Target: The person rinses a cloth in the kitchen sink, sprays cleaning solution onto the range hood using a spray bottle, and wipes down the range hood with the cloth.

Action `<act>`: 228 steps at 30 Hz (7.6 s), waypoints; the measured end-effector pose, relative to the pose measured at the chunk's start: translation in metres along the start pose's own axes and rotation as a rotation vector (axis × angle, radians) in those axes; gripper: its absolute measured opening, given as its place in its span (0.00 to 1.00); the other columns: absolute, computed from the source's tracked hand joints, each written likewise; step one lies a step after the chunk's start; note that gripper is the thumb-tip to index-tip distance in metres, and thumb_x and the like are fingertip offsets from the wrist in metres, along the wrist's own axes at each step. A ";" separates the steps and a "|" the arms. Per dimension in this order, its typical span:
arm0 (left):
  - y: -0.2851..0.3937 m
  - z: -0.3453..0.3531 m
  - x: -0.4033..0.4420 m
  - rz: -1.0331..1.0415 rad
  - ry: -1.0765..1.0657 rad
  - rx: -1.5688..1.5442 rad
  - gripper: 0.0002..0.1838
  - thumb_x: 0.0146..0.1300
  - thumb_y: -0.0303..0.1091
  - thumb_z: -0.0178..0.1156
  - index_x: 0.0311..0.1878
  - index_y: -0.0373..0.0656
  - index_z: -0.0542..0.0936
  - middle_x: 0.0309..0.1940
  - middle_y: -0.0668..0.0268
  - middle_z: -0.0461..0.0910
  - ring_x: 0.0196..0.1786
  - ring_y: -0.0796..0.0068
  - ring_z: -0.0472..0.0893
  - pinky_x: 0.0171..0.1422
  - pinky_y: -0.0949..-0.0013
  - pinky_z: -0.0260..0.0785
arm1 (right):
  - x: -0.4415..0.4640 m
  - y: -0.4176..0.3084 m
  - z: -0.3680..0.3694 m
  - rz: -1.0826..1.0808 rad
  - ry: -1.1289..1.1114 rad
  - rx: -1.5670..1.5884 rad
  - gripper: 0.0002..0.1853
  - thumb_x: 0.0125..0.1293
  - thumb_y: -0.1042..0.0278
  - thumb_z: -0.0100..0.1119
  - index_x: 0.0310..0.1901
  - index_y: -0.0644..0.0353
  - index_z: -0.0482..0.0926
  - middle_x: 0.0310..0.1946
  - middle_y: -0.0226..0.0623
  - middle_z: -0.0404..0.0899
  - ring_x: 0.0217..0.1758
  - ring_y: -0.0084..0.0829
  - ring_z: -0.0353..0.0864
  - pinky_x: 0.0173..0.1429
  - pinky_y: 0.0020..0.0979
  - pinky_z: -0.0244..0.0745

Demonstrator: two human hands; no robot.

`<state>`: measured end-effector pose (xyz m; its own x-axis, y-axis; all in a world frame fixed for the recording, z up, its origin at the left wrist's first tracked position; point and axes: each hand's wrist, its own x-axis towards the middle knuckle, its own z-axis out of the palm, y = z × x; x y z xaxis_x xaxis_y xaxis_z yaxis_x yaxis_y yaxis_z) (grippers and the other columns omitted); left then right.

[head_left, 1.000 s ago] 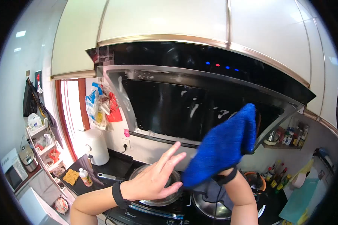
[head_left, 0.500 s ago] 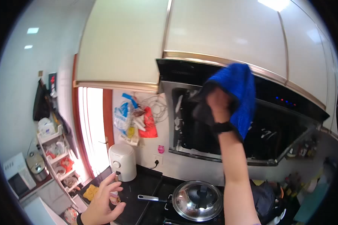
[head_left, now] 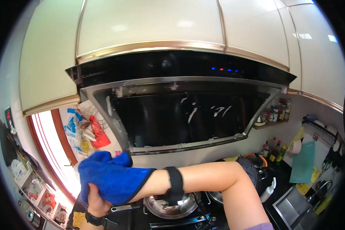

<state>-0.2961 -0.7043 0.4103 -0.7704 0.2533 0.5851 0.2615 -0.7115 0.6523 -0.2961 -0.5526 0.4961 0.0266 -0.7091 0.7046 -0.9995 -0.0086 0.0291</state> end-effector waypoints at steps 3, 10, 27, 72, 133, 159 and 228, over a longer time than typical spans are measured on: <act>-0.026 0.019 -0.004 -0.010 0.078 0.084 0.33 0.67 0.55 0.49 0.67 0.44 0.61 0.62 0.58 0.69 0.63 0.60 0.70 0.68 0.54 0.61 | -0.049 -0.026 -0.032 0.087 -0.141 -0.142 0.21 0.63 0.68 0.52 0.57 0.62 0.68 0.54 0.54 0.70 0.59 0.46 0.71 0.62 0.39 0.66; -0.024 0.082 0.013 -0.036 0.274 0.005 0.22 0.71 0.47 0.47 0.60 0.42 0.68 0.54 0.62 0.75 0.55 0.67 0.76 0.61 0.61 0.68 | -0.079 -0.092 -0.105 0.589 -0.555 0.250 0.30 0.62 0.69 0.55 0.65 0.63 0.60 0.62 0.58 0.63 0.64 0.52 0.65 0.67 0.42 0.61; 0.010 0.056 -0.026 0.124 0.532 0.088 0.23 0.69 0.52 0.48 0.56 0.43 0.73 0.44 0.63 0.80 0.42 0.70 0.81 0.49 0.67 0.76 | -0.172 -0.031 -0.349 0.491 1.123 -0.821 0.14 0.58 0.61 0.68 0.28 0.65 0.79 0.20 0.22 0.73 0.23 0.12 0.65 0.29 0.18 0.62; 0.087 0.042 -0.033 -0.030 -0.219 0.454 0.38 0.63 0.30 0.58 0.71 0.34 0.50 0.68 0.56 0.57 0.63 0.60 0.71 0.63 0.63 0.67 | -0.013 -0.026 -0.118 0.065 0.743 -0.871 0.31 0.47 0.90 0.49 0.54 0.55 0.77 0.55 0.53 0.71 0.64 0.50 0.66 0.66 0.40 0.62; 0.092 -0.222 -0.246 -0.372 0.654 0.626 0.19 0.69 0.35 0.52 0.58 0.35 0.70 0.49 0.55 0.77 0.48 0.65 0.80 0.50 0.69 0.71 | -0.102 0.365 0.137 0.592 0.605 -1.095 0.44 0.48 0.61 0.69 0.66 0.52 0.56 0.66 0.75 0.41 0.69 0.71 0.43 0.70 0.60 0.45; 0.080 -0.210 -0.241 -0.392 0.653 0.601 0.20 0.69 0.36 0.52 0.60 0.34 0.68 0.50 0.55 0.76 0.50 0.64 0.79 0.53 0.67 0.70 | -0.088 0.367 0.120 0.230 0.404 -1.274 0.15 0.53 0.66 0.63 0.45 0.50 0.80 0.59 0.52 0.63 0.58 0.60 0.62 0.63 0.58 0.57; 0.040 -0.192 -0.234 -0.422 0.579 0.450 0.17 0.69 0.34 0.51 0.58 0.36 0.70 0.46 0.58 0.78 0.47 0.68 0.80 0.53 0.70 0.71 | -0.216 0.065 -0.287 0.303 0.764 -1.821 0.26 0.50 0.71 0.49 0.55 0.62 0.71 0.61 0.53 0.63 0.65 0.52 0.60 0.69 0.45 0.52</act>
<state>-0.2171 -0.9179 0.2071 -0.9997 -0.0243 -0.0098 -0.0028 -0.2730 0.9620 -0.3627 -0.1978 0.5494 0.3831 -0.1528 0.9110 0.2010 0.9764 0.0793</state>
